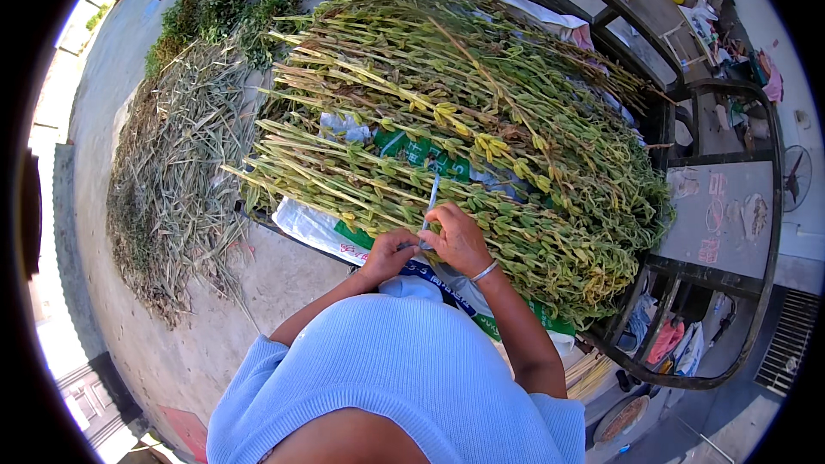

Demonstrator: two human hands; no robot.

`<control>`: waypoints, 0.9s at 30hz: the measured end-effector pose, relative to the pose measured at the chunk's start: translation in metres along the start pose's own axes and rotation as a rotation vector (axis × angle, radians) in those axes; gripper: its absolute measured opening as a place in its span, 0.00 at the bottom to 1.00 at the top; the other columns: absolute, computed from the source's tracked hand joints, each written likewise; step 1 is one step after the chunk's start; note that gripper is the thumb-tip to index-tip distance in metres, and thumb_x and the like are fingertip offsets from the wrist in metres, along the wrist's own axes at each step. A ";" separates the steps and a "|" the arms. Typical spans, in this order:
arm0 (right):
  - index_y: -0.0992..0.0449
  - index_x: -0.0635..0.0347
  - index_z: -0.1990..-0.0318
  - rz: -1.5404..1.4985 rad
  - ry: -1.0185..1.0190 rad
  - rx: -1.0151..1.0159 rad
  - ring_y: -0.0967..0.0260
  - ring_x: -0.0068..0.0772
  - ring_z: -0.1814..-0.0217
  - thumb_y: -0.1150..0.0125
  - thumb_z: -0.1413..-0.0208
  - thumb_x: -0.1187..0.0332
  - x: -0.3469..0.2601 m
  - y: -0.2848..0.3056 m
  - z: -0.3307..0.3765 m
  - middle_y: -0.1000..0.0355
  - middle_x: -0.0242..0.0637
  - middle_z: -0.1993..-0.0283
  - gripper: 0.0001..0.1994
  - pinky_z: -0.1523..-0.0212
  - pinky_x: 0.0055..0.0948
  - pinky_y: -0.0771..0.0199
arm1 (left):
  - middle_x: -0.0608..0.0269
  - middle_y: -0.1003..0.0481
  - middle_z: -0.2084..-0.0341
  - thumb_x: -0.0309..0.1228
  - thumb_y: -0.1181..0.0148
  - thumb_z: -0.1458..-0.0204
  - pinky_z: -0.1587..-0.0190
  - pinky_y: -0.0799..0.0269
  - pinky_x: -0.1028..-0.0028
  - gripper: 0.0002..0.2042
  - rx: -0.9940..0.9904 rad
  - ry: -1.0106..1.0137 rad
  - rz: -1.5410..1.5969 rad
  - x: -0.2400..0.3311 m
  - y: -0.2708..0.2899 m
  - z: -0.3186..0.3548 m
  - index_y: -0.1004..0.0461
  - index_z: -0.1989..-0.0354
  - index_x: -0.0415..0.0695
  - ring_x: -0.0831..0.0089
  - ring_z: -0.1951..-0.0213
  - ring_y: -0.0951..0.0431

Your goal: The person gathers long green plant stalks from a pile on a cart, aligns them into a bundle, and ties them with a white plastic strip. The person then lifts a large white sack and places it over the bundled plants.

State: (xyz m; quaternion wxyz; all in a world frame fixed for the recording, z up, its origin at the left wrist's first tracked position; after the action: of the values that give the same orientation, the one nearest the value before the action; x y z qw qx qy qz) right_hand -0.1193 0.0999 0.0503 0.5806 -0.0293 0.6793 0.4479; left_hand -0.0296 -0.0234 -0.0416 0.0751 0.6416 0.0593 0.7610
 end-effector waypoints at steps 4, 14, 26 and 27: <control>0.30 0.60 0.71 0.155 -0.032 -0.149 0.32 0.51 0.71 0.40 0.47 0.60 0.026 -0.034 0.029 0.31 0.46 0.76 0.12 0.71 0.45 0.34 | 0.69 0.23 0.72 0.22 0.41 0.49 0.64 0.32 0.82 0.04 -0.037 0.268 0.333 -0.012 -0.007 0.000 0.22 0.66 0.38 0.85 0.68 0.28; 0.30 0.56 0.76 0.464 0.140 0.041 0.30 0.47 0.74 0.44 0.53 0.68 0.014 -0.012 0.005 0.32 0.39 0.77 0.05 0.75 0.43 0.32 | 0.53 0.26 0.76 0.23 0.44 0.55 0.71 0.29 0.63 0.04 0.104 -0.190 -0.545 0.033 0.008 0.005 0.24 0.71 0.42 0.54 0.72 0.24; 0.26 0.61 0.72 0.140 0.073 0.046 0.29 0.46 0.67 0.43 0.48 0.68 0.031 -0.002 0.006 0.30 0.44 0.71 0.07 0.68 0.39 0.30 | 0.54 0.28 0.73 0.22 0.44 0.54 0.63 0.29 0.63 0.02 -0.042 -0.249 -0.278 0.036 0.021 0.015 0.30 0.73 0.39 0.53 0.66 0.25; 0.25 0.62 0.71 -0.021 0.074 0.061 0.29 0.45 0.67 0.43 0.47 0.68 0.033 -0.008 0.003 0.29 0.44 0.71 0.07 0.67 0.38 0.30 | 0.54 0.28 0.73 0.22 0.44 0.54 0.62 0.29 0.64 0.02 -0.033 -0.334 -0.183 0.048 0.021 0.009 0.31 0.73 0.38 0.54 0.65 0.26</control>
State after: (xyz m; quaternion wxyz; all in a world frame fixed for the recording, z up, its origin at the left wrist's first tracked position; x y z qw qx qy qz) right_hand -0.1236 0.1128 0.0186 0.5604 -0.0352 0.7133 0.4194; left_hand -0.0291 -0.0347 0.0103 0.1635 0.7495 0.0916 0.6350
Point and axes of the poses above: each hand's wrist, its own z-axis away from the middle knuckle, its own y-axis out of the back of the hand, x = y × z, the point moved 5 cm from there along -z, towards the middle knuckle
